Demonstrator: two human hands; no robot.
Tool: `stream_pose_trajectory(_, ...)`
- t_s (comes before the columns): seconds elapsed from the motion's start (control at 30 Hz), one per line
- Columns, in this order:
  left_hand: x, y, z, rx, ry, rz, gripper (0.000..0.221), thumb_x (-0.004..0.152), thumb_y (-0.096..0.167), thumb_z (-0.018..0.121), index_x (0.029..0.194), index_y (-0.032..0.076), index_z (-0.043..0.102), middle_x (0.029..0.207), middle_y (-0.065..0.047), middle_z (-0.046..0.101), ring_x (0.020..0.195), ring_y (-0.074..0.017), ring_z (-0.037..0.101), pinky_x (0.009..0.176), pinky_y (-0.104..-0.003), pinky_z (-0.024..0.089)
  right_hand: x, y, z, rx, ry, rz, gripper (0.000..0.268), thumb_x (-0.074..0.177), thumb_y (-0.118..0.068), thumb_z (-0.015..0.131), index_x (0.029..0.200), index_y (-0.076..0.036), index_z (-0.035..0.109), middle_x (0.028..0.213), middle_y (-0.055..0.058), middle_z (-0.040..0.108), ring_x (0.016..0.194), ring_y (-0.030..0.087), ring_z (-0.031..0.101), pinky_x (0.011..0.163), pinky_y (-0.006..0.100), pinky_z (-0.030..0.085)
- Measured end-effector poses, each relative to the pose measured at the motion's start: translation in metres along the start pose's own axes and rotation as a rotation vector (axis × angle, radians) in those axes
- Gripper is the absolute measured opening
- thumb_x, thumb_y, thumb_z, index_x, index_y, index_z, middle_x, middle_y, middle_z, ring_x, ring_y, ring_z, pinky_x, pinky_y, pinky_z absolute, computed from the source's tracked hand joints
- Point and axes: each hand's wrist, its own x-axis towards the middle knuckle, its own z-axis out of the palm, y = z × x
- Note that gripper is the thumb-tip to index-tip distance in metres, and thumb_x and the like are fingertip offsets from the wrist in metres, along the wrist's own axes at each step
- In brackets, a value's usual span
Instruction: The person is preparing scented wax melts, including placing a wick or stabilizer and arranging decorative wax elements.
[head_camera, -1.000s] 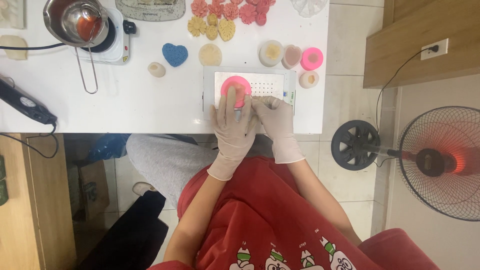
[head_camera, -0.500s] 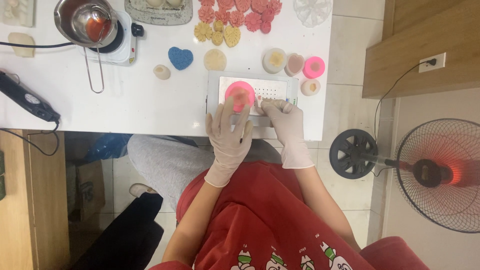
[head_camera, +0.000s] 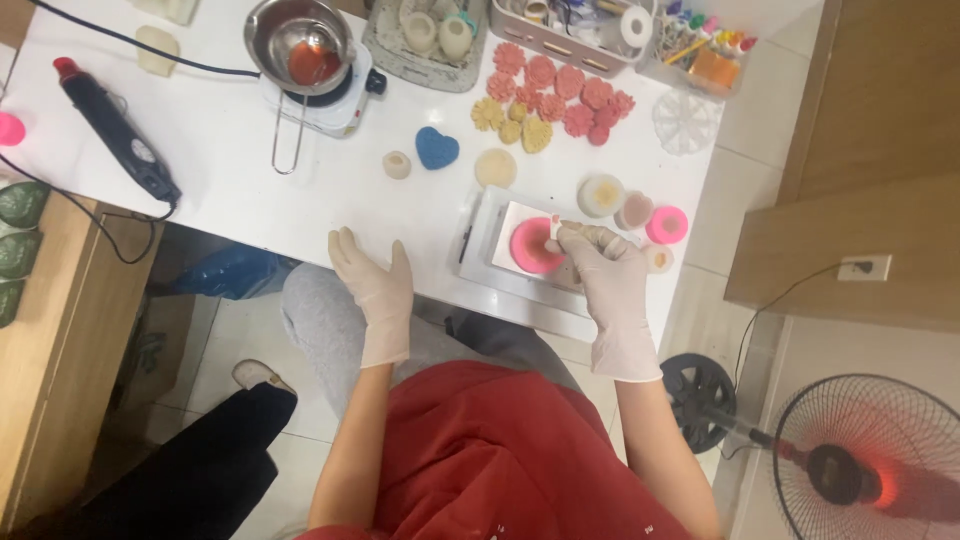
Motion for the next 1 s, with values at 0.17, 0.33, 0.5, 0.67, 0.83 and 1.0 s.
stream_pose_trajectory(0.17,0.053,-0.021,0.032,0.22,0.022,-0.089,0.088,0.094,0.033,0.069,0.154,-0.014,0.024,0.16,-0.033,0.024,0.151,-0.0474,0.02,0.124,-0.058,0.018,0.026,-0.03,0.043,-0.025,-0.102,-0.083,0.02,0.092,-0.017,0.072,0.103,-0.001,0.077,0.085,0.004,0.077,0.062,0.001,0.057,0.053,0.019,0.043)
stream_pose_trajectory(0.33,0.061,-0.042,0.068,0.482,0.101,-0.03,0.078,0.107,0.042,0.047,0.161,-0.009,0.023,0.169,-0.025,0.024,0.159,-0.0387,0.018,0.129,-0.057,0.011,0.048,-0.082,0.105,-0.105,-0.216,-0.187,0.022,0.093,-0.018,0.071,0.102,0.0,0.078,0.088,0.006,0.08,0.059,0.002,0.053,0.053,0.019,0.043)
stream_pose_trajectory(0.5,0.066,-0.039,0.07,0.566,0.03,-0.078,0.073,0.107,0.047,0.035,0.16,-0.002,0.024,0.167,-0.025,0.024,0.156,-0.0381,0.016,0.125,-0.057,0.011,0.09,-0.111,0.168,-0.01,-0.33,-0.299,0.022,0.095,-0.018,0.072,0.098,0.003,0.076,0.087,0.008,0.081,0.058,0.003,0.053,0.053,0.02,0.042)
stream_pose_trajectory(0.67,0.069,-0.034,0.07,0.633,-0.006,-0.124,0.07,0.107,0.048,0.035,0.162,0.005,0.027,0.166,-0.023,0.025,0.156,-0.0367,0.018,0.125,-0.056,0.012,0.135,-0.123,0.239,-0.03,-0.29,-0.39,0.02,0.09,-0.016,0.075,0.1,0.002,0.078,0.082,0.005,0.078,0.06,0.003,0.055,0.053,0.019,0.043)
stream_pose_trajectory(0.83,0.072,-0.033,0.066,0.585,-0.03,-0.122,0.069,0.106,0.048,0.037,0.161,0.008,0.03,0.166,-0.022,0.027,0.156,-0.0364,0.018,0.125,-0.057,0.012,0.197,-0.091,0.292,-0.218,-0.237,-0.634,0.018,0.089,-0.015,0.081,0.1,-0.001,0.081,0.086,0.003,0.079,0.072,0.003,0.065,0.066,0.019,0.053)
stream_pose_trajectory(1.0,0.072,-0.035,0.069,0.603,-0.014,-0.119,0.068,0.105,0.047,0.037,0.161,0.01,0.03,0.166,-0.021,0.028,0.156,-0.0348,0.02,0.124,-0.057,0.013,0.214,-0.076,0.314,-0.453,-0.236,-0.452,0.022,0.079,-0.015,0.083,0.097,-0.003,0.081,0.075,0.004,0.078,0.062,0.007,0.068,0.058,0.024,0.054)
